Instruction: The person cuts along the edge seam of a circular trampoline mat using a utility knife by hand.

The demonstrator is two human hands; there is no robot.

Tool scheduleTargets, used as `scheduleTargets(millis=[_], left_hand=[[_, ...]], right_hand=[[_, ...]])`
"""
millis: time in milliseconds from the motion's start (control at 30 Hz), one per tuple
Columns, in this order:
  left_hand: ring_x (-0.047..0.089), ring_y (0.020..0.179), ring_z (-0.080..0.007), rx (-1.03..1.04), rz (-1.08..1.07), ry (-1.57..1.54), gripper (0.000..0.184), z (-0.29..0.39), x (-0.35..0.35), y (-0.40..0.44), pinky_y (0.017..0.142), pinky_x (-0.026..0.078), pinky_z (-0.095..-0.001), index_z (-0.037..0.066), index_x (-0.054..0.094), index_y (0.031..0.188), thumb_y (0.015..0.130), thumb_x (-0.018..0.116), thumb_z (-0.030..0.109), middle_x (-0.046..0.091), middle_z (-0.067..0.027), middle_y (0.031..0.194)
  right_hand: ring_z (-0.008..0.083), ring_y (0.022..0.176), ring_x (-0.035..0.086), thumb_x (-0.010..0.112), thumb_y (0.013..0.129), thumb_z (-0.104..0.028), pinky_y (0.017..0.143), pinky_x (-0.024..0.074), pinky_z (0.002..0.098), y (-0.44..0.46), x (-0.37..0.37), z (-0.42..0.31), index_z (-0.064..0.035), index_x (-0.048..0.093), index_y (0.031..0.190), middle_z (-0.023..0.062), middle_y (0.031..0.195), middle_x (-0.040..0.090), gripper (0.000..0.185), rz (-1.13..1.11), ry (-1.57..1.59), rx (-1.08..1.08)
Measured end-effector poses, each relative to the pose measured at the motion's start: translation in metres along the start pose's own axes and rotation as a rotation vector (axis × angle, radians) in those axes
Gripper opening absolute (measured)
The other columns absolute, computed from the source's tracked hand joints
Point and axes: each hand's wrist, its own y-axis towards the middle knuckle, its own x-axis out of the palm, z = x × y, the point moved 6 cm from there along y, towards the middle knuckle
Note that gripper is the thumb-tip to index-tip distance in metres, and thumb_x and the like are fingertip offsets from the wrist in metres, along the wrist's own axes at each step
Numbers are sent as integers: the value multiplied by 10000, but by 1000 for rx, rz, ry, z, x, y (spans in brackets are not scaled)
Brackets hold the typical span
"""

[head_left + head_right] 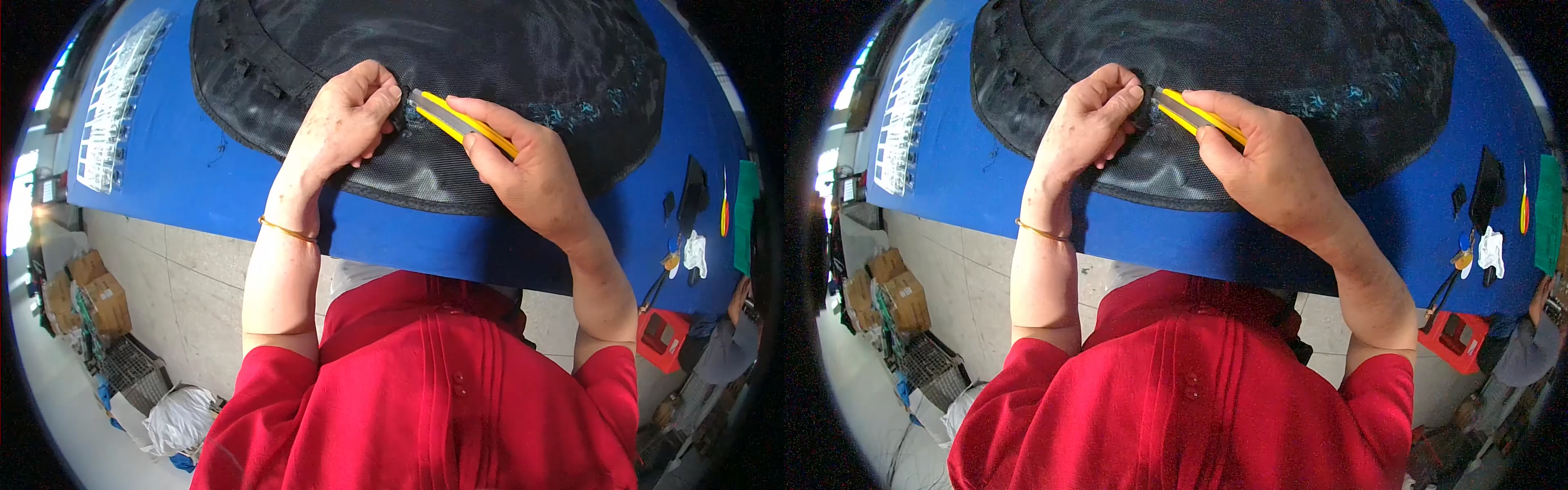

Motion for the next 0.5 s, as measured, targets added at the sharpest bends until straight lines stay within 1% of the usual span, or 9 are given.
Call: scheduleTargets(millis=[67, 200, 267, 300, 367, 400, 433, 500], left_hand=[[448, 445, -37, -6, 12, 18, 195, 1, 0, -1, 381, 337, -215, 93, 614, 1046, 1063, 588, 286, 551, 20, 663], [452, 451, -38, -9, 11, 13, 199, 0, 0, -1, 383, 340, -214, 96, 615, 1047, 1060, 591, 292, 554, 19, 671], [453, 454, -39, -17, 25, 8, 197, 1, 0, -2, 383, 341, -214, 100, 618, 1053, 1057, 596, 296, 556, 19, 676], [453, 454, -39, -16, 26, 9, 197, 1, 1, -1, 383, 341, -214, 100, 618, 1053, 1057, 596, 296, 556, 19, 676], [453, 448, -42, 5, 49, 8, 190, 1, 1, -1, 378, 343, -217, 102, 617, 1056, 1054, 600, 291, 559, 14, 677], [453, 448, -42, 4, 49, 8, 190, 2, 2, -1, 378, 343, -217, 102, 617, 1056, 1054, 600, 291, 559, 14, 677], [455, 443, -44, 7, 60, 5, 184, 5, 2, -3, 372, 342, -219, 101, 614, 1056, 1051, 603, 284, 561, 11, 674], [457, 438, -45, 9, 67, 3, 177, 7, 2, -3, 367, 342, -222, 100, 611, 1057, 1048, 606, 277, 564, 8, 672]], right_hand=[[27, 719, 557, 582, 1017, -80, 644, 463, 194, -1, 0, -1, -95, 646, 1386, 9, 894, 683, 375, -62, -25, 37], [18, 714, 534, 580, 1016, -75, 643, 445, 189, -2, -2, -3, -86, 652, 1375, 0, 881, 672, 367, -57, -55, 20], [15, 704, 522, 581, 1018, -75, 635, 443, 186, -3, -4, 0, -76, 653, 1368, -17, 877, 662, 357, -75, 59, 64], [15, 704, 522, 581, 1018, -75, 635, 443, 186, -3, -6, 1, -76, 653, 1368, -17, 877, 662, 357, -75, 60, 63], [112, 754, 683, 635, 991, -151, 692, 543, 271, -1, -15, 0, -39, 673, 1292, 131, 906, 748, 323, 24, 45, 2], [113, 805, 690, 633, 1004, -150, 726, 549, 264, 1, -17, 0, -25, 663, 1301, 126, 968, 753, 324, 56, 33, -68], [113, 805, 690, 633, 1004, -150, 726, 549, 264, 2, -17, -1, -25, 663, 1301, 126, 968, 753, 324, 56, 34, -67], [2, 657, 518, 585, 1042, -118, 543, 420, 155, 2, -18, 2, -93, 638, 1386, -37, 855, 624, 350, 69, 53, -22]])
